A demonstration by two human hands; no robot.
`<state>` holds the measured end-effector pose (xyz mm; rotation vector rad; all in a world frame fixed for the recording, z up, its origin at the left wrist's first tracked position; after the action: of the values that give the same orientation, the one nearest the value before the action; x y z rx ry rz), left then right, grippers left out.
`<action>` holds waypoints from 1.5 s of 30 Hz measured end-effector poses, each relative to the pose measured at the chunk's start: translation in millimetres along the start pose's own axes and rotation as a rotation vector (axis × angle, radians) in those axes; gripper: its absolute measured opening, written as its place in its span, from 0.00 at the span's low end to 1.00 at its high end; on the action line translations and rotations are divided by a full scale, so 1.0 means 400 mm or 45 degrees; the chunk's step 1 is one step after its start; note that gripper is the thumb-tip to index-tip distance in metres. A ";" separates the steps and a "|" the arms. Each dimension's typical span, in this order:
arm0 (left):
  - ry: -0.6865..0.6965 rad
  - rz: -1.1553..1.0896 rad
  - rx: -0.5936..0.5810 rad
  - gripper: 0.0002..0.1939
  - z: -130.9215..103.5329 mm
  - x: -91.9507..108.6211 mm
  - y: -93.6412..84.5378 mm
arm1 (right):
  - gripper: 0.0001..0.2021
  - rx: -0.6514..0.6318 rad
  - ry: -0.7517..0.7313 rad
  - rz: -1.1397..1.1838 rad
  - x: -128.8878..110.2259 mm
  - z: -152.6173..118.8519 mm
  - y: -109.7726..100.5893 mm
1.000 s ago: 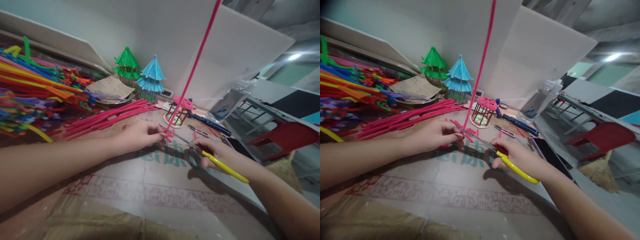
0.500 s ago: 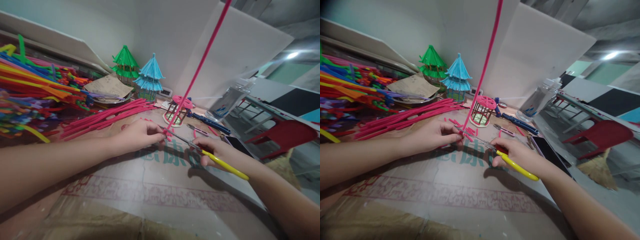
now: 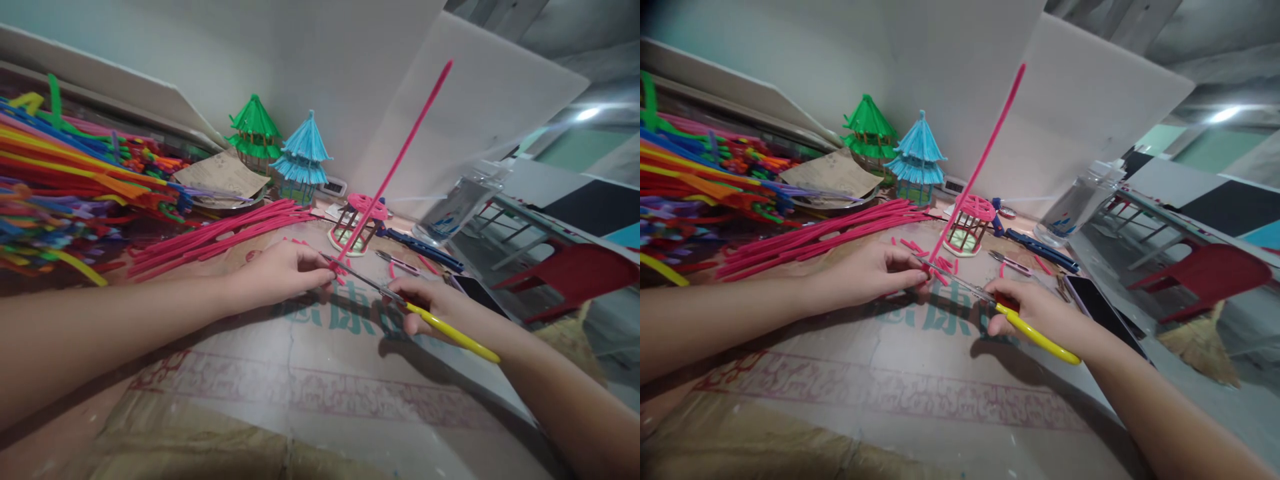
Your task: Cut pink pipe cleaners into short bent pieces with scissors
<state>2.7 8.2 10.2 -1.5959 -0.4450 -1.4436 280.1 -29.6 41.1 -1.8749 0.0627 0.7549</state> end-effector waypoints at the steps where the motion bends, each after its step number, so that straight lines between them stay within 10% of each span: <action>1: 0.000 0.001 -0.002 0.12 0.000 0.001 0.000 | 0.18 -0.001 -0.013 -0.007 0.001 0.000 -0.002; 45: -0.114 -0.291 0.029 0.12 0.013 -0.015 -0.002 | 0.19 0.115 -0.005 -0.049 -0.001 0.006 0.017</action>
<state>3.6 14.6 5.5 -1.6374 -0.7128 -1.5328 276.1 -30.7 35.5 -1.7841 0.0569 0.7184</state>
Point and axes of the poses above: each hand's wrist, its own z-axis towards the middle knuckle, its own y-axis out of the palm, x = y × z, the point moved 1 cm from there along z, towards the middle knuckle, and after that the axes turned 2 degrees about -y, right-handed, at the moved point
